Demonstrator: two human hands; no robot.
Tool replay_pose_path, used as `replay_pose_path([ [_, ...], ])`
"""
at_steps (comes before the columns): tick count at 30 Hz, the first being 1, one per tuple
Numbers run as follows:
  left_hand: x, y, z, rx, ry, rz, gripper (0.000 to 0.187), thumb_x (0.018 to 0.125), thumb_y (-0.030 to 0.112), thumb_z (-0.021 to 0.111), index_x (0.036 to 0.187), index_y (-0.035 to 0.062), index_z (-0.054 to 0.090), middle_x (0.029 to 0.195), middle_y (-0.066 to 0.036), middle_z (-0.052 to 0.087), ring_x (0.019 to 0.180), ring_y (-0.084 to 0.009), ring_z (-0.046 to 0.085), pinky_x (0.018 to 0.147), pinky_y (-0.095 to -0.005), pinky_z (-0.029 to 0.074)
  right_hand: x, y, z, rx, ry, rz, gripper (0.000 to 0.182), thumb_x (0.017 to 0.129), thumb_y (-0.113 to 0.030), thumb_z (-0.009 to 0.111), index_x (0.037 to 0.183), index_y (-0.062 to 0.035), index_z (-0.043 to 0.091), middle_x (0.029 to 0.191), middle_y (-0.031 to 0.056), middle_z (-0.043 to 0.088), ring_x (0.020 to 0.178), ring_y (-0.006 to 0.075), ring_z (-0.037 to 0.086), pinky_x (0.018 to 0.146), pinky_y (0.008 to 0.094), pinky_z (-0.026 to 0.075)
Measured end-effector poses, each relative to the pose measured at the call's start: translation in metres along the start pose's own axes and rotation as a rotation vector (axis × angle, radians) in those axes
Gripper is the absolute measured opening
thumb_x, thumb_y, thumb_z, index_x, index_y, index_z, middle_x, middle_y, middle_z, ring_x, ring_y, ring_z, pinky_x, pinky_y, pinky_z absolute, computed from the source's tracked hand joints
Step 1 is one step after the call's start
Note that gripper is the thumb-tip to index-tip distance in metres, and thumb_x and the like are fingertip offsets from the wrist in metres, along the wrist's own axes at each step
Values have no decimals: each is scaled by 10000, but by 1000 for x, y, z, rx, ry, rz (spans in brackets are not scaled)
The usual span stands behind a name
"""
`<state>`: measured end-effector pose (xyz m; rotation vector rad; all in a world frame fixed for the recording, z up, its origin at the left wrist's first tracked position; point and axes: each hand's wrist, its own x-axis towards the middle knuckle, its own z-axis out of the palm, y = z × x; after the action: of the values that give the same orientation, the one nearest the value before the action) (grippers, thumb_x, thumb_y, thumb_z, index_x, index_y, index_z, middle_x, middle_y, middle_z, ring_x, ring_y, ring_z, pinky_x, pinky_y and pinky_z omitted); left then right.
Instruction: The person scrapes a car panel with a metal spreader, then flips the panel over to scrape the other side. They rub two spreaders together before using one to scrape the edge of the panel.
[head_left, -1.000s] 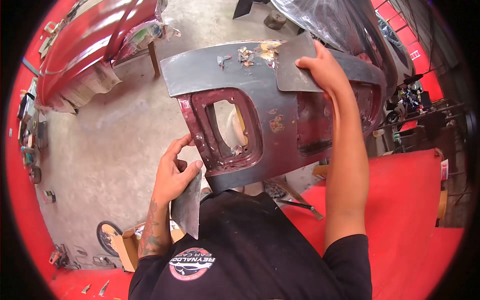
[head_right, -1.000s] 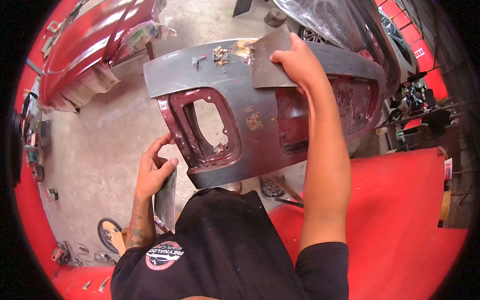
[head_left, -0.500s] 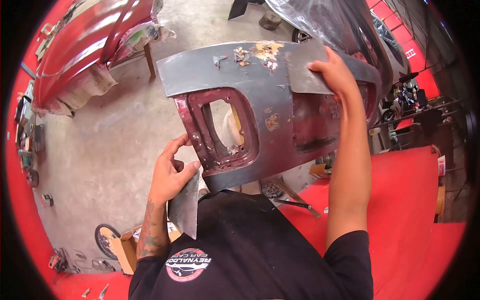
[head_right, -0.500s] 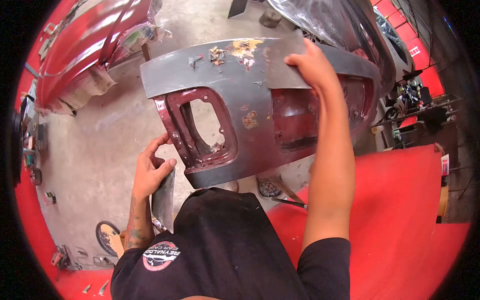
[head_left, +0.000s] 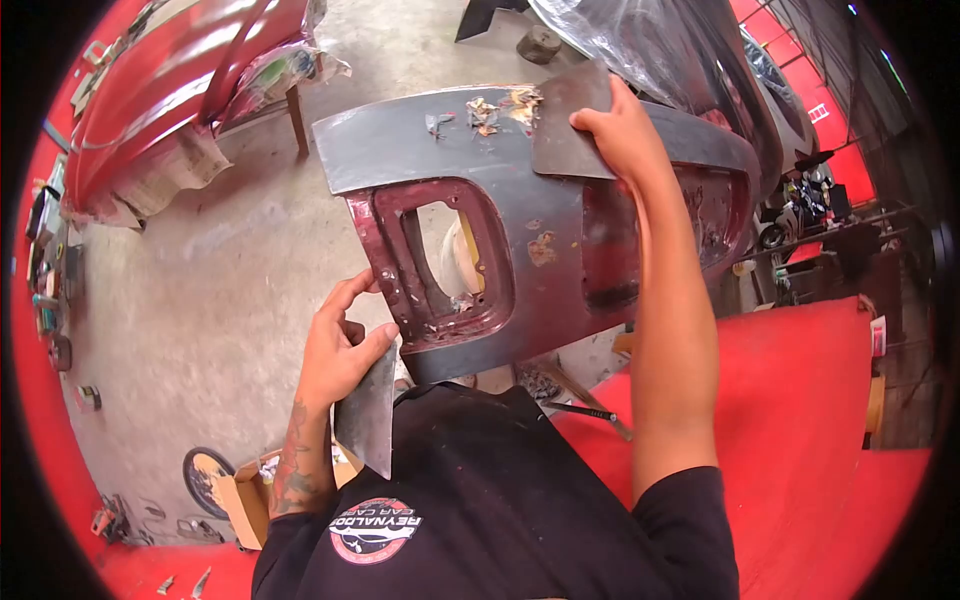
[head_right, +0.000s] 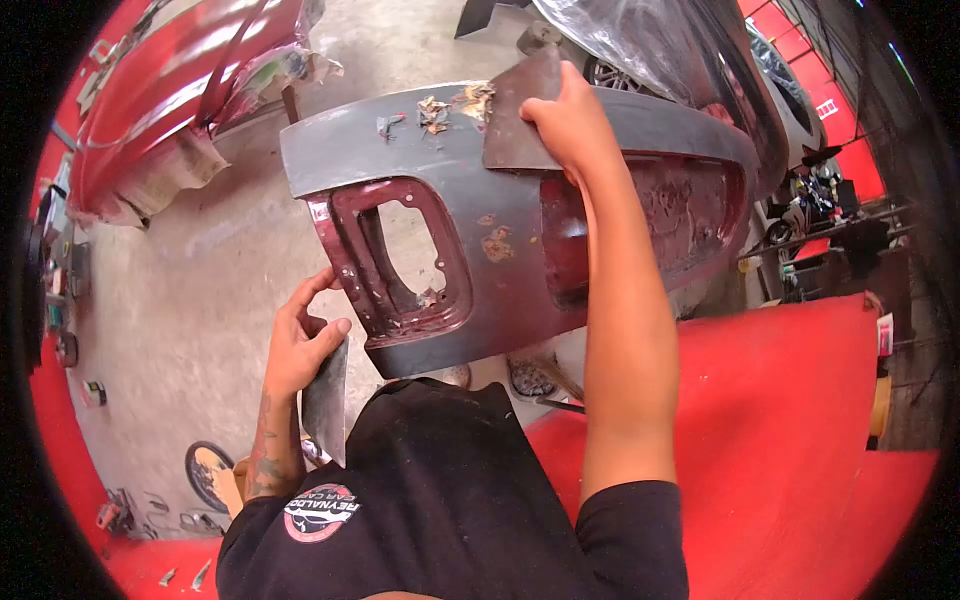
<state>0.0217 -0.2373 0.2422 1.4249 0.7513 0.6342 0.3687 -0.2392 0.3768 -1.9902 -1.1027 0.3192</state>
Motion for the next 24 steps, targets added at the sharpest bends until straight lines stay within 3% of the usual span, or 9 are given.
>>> replay_pose_path([
  [7, -1, 3, 0, 9, 2, 8, 651, 769, 76, 703, 1365, -31, 462, 1241, -91, 545, 525, -14, 454, 468, -197, 378, 0, 21, -11, 310, -63, 54, 520, 732, -71, 642, 1222, 39, 507, 1007, 141, 645, 817, 193, 614, 715, 305, 498],
  [8, -1, 3, 0, 13, 1, 4, 651, 769, 76, 703, 1365, -31, 462, 1241, -91, 545, 525, -14, 454, 468, -197, 378, 5, 16, 1, 97, -35, 12, 559, 737, -74, 641, 1265, 37, 494, 1025, 138, 646, 788, 191, 612, 695, 300, 497],
  [13, 0, 2, -2, 18, -6, 0, 656, 764, 66, 703, 1366, -33, 459, 1253, -87, 541, 527, -17, 455, 477, -199, 391, -5, -6, -13, -19, -77, 48, 577, 745, -74, 640, 1280, 63, 472, 1012, 160, 654, 795, 214, 628, 704, 307, 503],
  [15, 0, 4, -1, 16, 6, 7, 662, 762, 70, 707, 1367, -33, 458, 1254, -88, 541, 530, -19, 456, 480, -199, 392, 1, 17, -23, 303, -153, 59, 596, 745, -91, 643, 1282, 84, 453, 1012, 189, 661, 837, 238, 652, 734, 312, 511],
  [17, -2, 4, 0, 24, 4, 6, 668, 759, 74, 711, 1368, -33, 458, 1254, -89, 540, 533, -21, 457, 482, -198, 392, 6, 17, -6, 312, -150, 92, 576, 741, -70, 631, 1271, 78, 464, 1064, 203, 656, 913, 242, 658, 773, 306, 510],
  [19, 0, 5, -1, 43, -5, -9, 651, 787, 116, 696, 1375, -29, 456, 1258, -72, 530, 552, -8, 446, 487, -194, 364, 18, 17, 24, -15, -20, -152, 558, 732, -48, 625, 1259, 67, 480, 1076, 185, 645, 925, 220, 644, 779, 302, 507],
  [20, 0, 5, -1, 50, -15, -11, 651, 787, 116, 696, 1375, -29, 456, 1258, -72, 530, 552, -8, 446, 487, -194, 364, 15, -1, 23, -54, -98, -53, 577, 730, -55, 632, 1274, 62, 479, 1077, 152, 634, 923, 196, 627, 786, 299, 501],
  [23, 0, 7, -2, 26, -14, -19, 681, 749, 73, 719, 1368, -34, 457, 1244, -86, 541, 550, -24, 458, 493, -200, 400, 4, -2, 3, 128, -169, -105, 518, 769, -75, 636, 1258, 22, 494, 1020, 109, 641, 828, 164, 617, 758, 281, 504],
  [24, 0, 6, -2, 33, -8, -9, 678, 747, 70, 717, 1365, -37, 459, 1241, -88, 543, 551, -24, 457, 493, -201, 402, 5, 8, -10, 115, -180, -7, 527, 776, -76, 639, 1273, 20, 488, 1035, 98, 640, 846, 152, 625, 759, 280, 509],
])
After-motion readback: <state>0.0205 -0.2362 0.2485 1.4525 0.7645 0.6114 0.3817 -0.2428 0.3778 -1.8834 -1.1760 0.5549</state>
